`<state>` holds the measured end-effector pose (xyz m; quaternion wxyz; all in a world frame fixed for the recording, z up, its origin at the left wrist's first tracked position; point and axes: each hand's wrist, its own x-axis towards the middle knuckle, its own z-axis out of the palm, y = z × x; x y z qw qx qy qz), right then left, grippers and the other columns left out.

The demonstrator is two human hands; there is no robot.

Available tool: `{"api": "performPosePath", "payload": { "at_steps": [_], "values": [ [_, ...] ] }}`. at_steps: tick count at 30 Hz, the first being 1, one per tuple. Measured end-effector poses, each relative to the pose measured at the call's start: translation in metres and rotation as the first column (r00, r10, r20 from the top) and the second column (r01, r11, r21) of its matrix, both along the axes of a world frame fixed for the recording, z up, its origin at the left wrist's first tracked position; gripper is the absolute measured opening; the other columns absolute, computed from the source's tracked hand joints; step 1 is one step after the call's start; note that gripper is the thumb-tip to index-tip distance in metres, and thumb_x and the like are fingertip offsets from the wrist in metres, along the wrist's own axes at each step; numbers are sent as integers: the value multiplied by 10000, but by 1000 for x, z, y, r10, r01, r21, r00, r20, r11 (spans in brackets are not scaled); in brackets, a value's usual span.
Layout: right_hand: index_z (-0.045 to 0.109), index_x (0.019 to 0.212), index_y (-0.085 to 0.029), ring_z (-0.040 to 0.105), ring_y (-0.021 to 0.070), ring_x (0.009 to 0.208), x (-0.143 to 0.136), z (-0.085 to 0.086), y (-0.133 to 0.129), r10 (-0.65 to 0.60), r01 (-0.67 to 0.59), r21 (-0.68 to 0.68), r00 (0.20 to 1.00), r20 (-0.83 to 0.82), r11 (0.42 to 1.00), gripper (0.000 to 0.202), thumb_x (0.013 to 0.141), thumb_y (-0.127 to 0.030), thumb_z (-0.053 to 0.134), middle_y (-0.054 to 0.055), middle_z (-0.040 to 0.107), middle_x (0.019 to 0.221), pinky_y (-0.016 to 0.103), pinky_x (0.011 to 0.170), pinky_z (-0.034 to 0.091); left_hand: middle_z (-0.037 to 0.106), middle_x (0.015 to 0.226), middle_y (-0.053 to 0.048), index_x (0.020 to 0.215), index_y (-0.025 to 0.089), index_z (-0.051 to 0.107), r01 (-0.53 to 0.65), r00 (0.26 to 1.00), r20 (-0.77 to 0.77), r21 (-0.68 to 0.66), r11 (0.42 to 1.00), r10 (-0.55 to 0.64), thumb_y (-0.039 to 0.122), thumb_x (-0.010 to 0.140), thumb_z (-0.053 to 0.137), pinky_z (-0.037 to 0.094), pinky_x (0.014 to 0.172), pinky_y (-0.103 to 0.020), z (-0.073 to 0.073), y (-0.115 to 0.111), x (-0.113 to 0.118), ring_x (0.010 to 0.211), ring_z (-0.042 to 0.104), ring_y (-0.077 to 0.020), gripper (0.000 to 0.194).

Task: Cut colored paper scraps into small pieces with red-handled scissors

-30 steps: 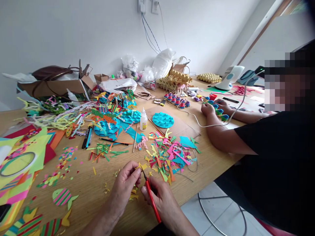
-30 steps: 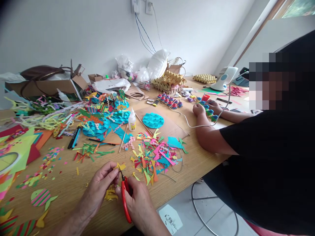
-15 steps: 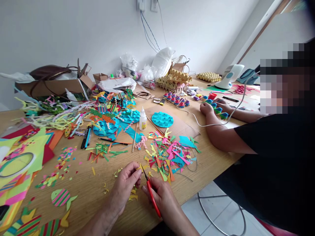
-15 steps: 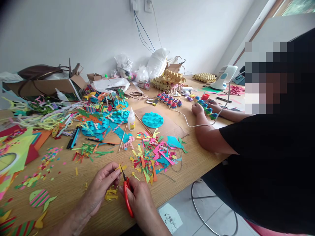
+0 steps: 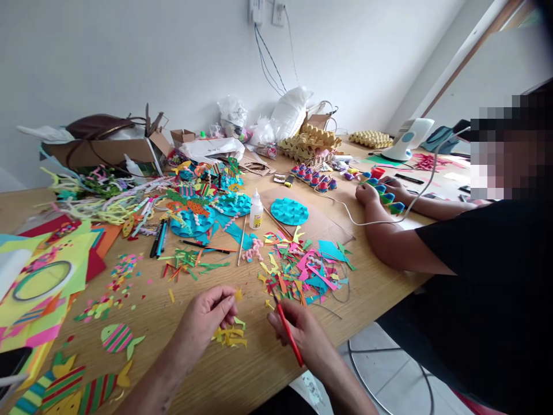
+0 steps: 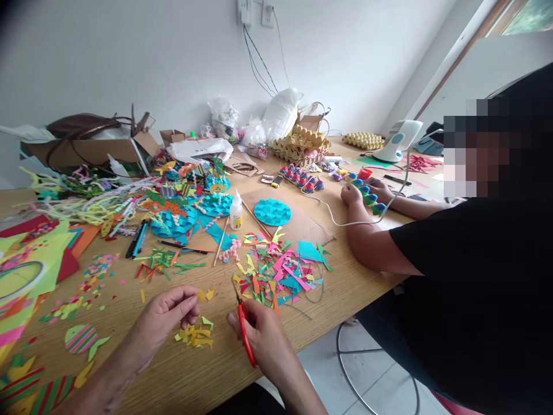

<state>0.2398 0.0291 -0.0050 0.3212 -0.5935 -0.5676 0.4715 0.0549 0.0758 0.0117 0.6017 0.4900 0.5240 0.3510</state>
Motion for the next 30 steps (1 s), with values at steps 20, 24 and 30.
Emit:
{"api": "performPosePath", "payload": {
  "at_steps": [20, 24, 30],
  "values": [
    [475, 712, -179, 441, 110, 577, -74, 24, 33, -44, 116, 138, 896, -441, 984, 186, 668, -281, 623, -36, 472, 648, 214, 527, 375, 488, 550, 50, 681, 165, 581, 2, 995, 100, 120, 993, -14, 320, 731, 595, 358, 485, -192, 7, -19, -21, 510, 440, -103, 163],
    [473, 729, -179, 443, 117, 610, -75, 26, 25, 1, 62, 195, 951, -310, 979, 187, 733, -341, 567, -25, 472, 670, 217, 556, 369, 474, 528, 52, 622, 169, 565, -135, 985, 129, 140, 981, 117, 289, 721, 612, 361, 493, -191, 11, -21, -22, 508, 423, -102, 163],
    [414, 630, -184, 341, 102, 532, -71, 15, 10, 121, -122, 243, 992, 20, 962, 272, 773, -396, 505, -48, 381, 563, 215, 493, 258, 524, 569, 40, 710, 183, 593, -210, 962, 209, 144, 967, 177, 273, 755, 589, 406, 536, -197, 9, -22, -30, 568, 464, -121, 100]
  ]
}}
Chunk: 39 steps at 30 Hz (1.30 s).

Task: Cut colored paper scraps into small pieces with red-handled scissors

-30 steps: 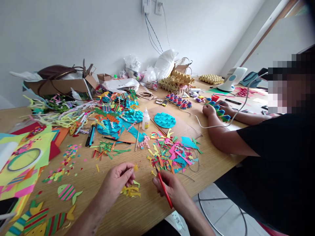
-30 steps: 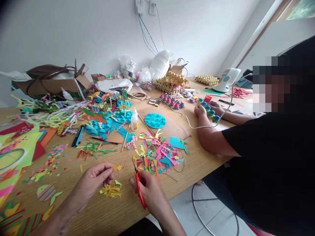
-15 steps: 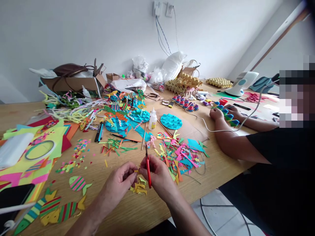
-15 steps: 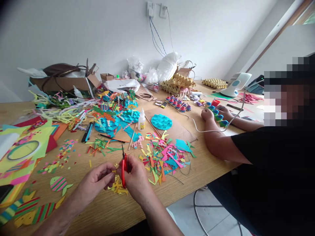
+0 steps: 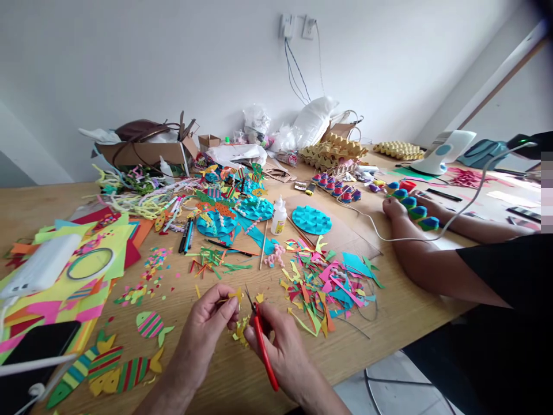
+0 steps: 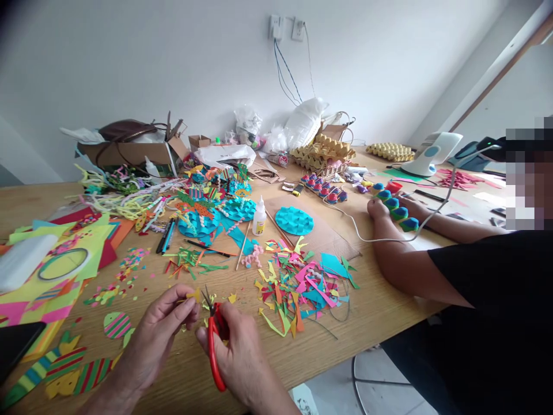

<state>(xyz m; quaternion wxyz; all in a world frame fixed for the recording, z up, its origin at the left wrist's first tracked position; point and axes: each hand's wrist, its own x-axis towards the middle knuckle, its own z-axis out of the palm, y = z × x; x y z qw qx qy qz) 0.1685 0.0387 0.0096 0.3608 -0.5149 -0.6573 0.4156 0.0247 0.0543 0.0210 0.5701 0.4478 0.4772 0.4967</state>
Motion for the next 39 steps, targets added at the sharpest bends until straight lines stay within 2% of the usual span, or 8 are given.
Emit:
{"api": "performPosePath", "payload": {
  "at_steps": [3, 9, 18, 24, 32, 39],
  "values": [
    [395, 622, -187, 318, 94, 520, -1, -3, -3, 18, -17, -5, 999, 47, 1000, 277, 767, -385, 522, -55, 362, 555, 212, 486, 235, 529, 582, 38, 714, 185, 601, 10, 1000, 19, 30, 999, -11, 266, 767, 588, 412, 551, -195, 1, -1, -1, 584, 467, -120, 98],
    [431, 650, -182, 327, 88, 523, -1, 0, -2, 48, -48, -6, 999, 25, 999, 216, 767, -330, 535, -58, 376, 569, 199, 492, 248, 586, 634, 21, 732, 182, 613, 54, 998, 19, 4, 999, -54, 244, 779, 576, 436, 606, -206, 6, -2, 2, 627, 516, -125, 86],
    [429, 609, -178, 300, 84, 499, -1, 3, 0, 42, -41, -19, 999, 27, 999, 368, 766, -500, 514, -56, 359, 544, 197, 454, 226, 605, 613, 6, 680, 173, 608, 99, 995, 12, -35, 994, -99, 247, 737, 597, 455, 596, -230, 9, -2, 4, 606, 546, -145, 94],
    [396, 572, -181, 255, 78, 480, 1, -4, 0, 30, -29, -20, 998, 48, 999, 433, 749, -562, 505, -61, 314, 511, 196, 430, 194, 602, 602, 7, 690, 170, 602, 121, 993, -3, -56, 991, -121, 251, 732, 600, 446, 584, -222, 9, -1, 3, 604, 538, -141, 92],
    [335, 517, -191, 217, 70, 449, 5, -3, 0, 33, -34, 5, 990, 134, 999, 461, 745, -549, 514, -71, 275, 470, 196, 414, 172, 607, 621, 20, 747, 176, 608, 80, 996, -25, -60, 995, -82, 232, 726, 613, 452, 592, -227, 5, -1, -4, 606, 554, -139, 60],
    [334, 496, -190, 212, 66, 433, 8, -4, -1, 57, -60, 11, 983, 175, 998, 479, 741, -560, 514, -70, 281, 459, 198, 408, 167, 576, 652, 31, 717, 181, 621, 77, 997, -2, -59, 995, -77, 231, 715, 632, 464, 612, -219, 6, -1, -6, 630, 555, -130, 51]
  ]
}}
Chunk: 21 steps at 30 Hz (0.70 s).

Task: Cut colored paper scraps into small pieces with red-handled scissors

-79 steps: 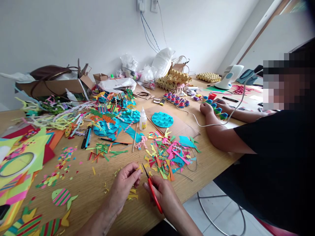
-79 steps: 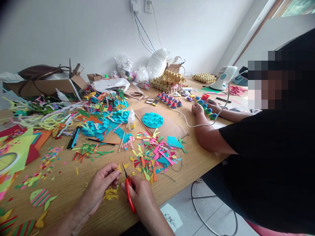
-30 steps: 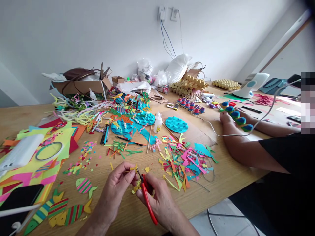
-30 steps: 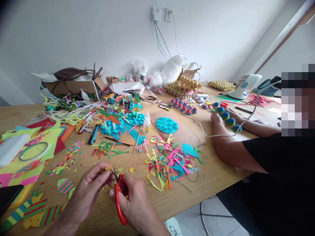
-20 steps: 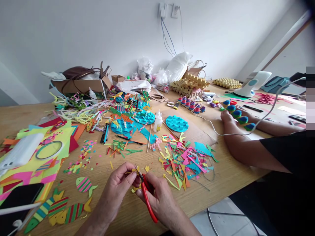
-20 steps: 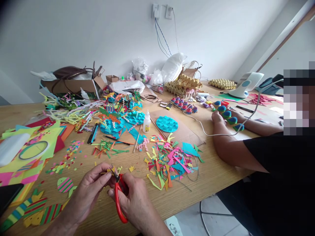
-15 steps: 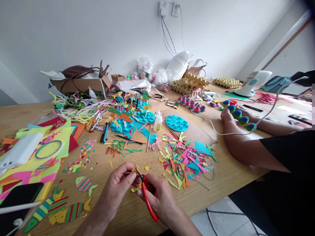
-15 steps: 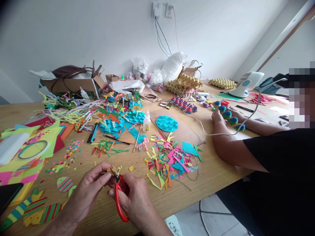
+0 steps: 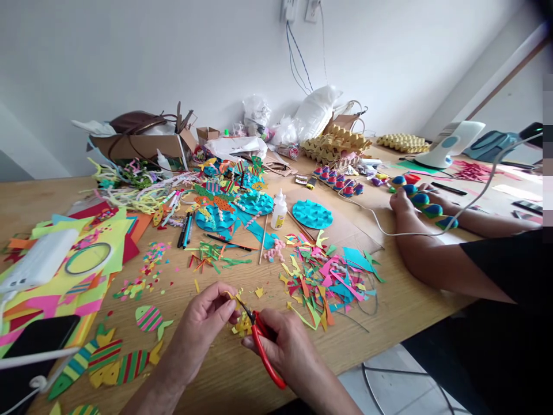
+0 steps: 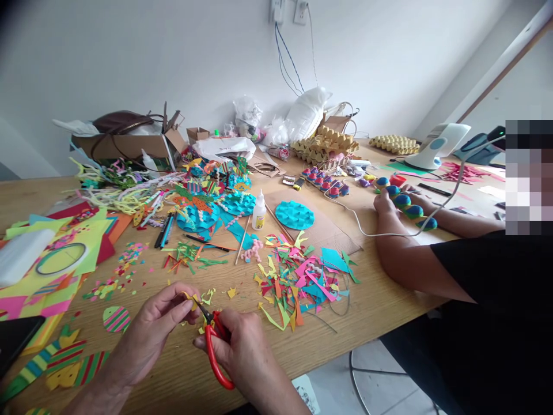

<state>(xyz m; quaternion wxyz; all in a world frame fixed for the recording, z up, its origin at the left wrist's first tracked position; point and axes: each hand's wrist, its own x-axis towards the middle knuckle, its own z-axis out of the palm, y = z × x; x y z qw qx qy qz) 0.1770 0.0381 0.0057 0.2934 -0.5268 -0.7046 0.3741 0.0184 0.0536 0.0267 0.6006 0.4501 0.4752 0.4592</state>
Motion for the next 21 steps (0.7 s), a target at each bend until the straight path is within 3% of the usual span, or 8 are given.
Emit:
{"api": "performPosePath", "payload": {
  "at_steps": [5, 10, 16, 21],
  "values": [
    [305, 505, -194, 212, 66, 432, 1, -4, 0, 14, -14, 2, 1000, -8, 1000, 501, 748, -595, 481, -68, 275, 458, 204, 412, 161, 572, 661, 29, 708, 179, 607, -15, 1000, 5, 0, 1000, 15, 241, 731, 626, 462, 612, -210, 1, 0, -2, 633, 553, -124, 70],
    [313, 515, -192, 228, 72, 451, 0, -7, 1, -1, 1, -9, 1000, -22, 1000, 476, 760, -566, 478, -66, 274, 469, 201, 422, 167, 579, 716, 27, 856, 207, 567, -79, 996, 29, -9, 997, 80, 289, 762, 604, 467, 618, -228, 1, -4, -1, 664, 553, -137, 130],
    [314, 503, -196, 237, 76, 450, -4, -4, 1, 2, -9, -117, 998, -56, 993, 446, 727, -542, 483, -65, 270, 456, 207, 422, 171, 514, 577, 37, 644, 179, 565, -4, 997, -81, 18, 1000, 5, 281, 762, 577, 404, 583, -202, -6, -4, 3, 599, 464, -124, 157],
    [341, 522, -188, 257, 76, 472, -4, -3, -1, 12, -28, -170, 995, -98, 985, 362, 722, -423, 531, -67, 301, 481, 202, 431, 179, 467, 562, 47, 608, 181, 537, 68, 987, -146, 43, 997, -61, 265, 755, 553, 365, 563, -207, -3, 0, 2, 579, 420, -122, 171]
  ]
}}
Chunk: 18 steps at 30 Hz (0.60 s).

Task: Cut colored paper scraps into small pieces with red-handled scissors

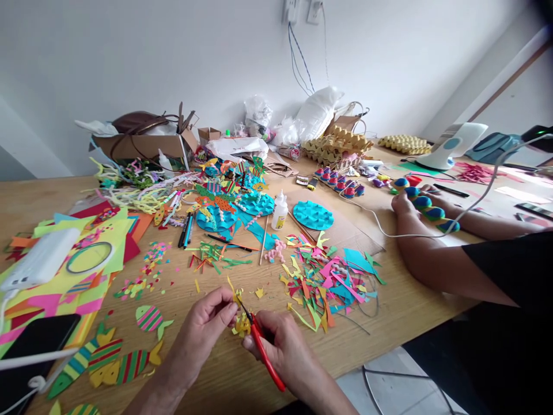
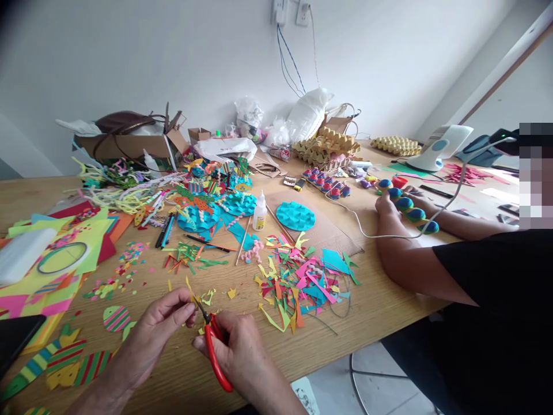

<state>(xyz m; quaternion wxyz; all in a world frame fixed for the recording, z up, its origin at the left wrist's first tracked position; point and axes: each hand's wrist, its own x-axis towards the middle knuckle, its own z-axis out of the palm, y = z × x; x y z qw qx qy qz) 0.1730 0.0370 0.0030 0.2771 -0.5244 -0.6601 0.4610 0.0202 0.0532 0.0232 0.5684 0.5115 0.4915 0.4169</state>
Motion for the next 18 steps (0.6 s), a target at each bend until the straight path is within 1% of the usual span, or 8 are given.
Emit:
{"api": "performPosePath", "payload": {
  "at_steps": [5, 10, 14, 18],
  "values": [
    [357, 548, -184, 257, 74, 490, 2, 1, -1, 31, -31, 8, 1000, -4, 999, 329, 725, -367, 565, -73, 301, 505, 198, 444, 183, 452, 601, 44, 645, 174, 543, 108, 992, -59, 16, 994, -107, 271, 785, 499, 356, 586, -219, 0, 0, -4, 610, 415, -127, 176],
    [346, 546, -183, 258, 75, 499, 3, 3, -2, 31, -32, 13, 999, 21, 999, 333, 733, -343, 570, -73, 302, 508, 198, 451, 184, 452, 618, 42, 664, 170, 551, 149, 982, -121, 11, 989, -147, 250, 786, 484, 353, 595, -226, -2, 1, -8, 622, 418, -131, 160],
    [340, 541, -183, 243, 75, 496, 5, 1, -2, 40, -40, 21, 999, 16, 999, 371, 739, -400, 568, -72, 287, 506, 203, 446, 172, 444, 618, 42, 666, 170, 549, 179, 970, -172, 17, 984, -173, 242, 786, 471, 348, 590, -226, -4, 0, -10, 621, 414, -132, 161],
    [339, 535, -184, 231, 75, 484, 7, -1, -1, 54, -55, 34, 998, 23, 998, 416, 753, -480, 533, -70, 278, 497, 207, 438, 161, 434, 618, 44, 650, 177, 530, 172, 964, -211, 35, 984, -161, 228, 770, 474, 344, 585, -224, -4, 1, -11, 618, 414, -133, 142]
  ]
}}
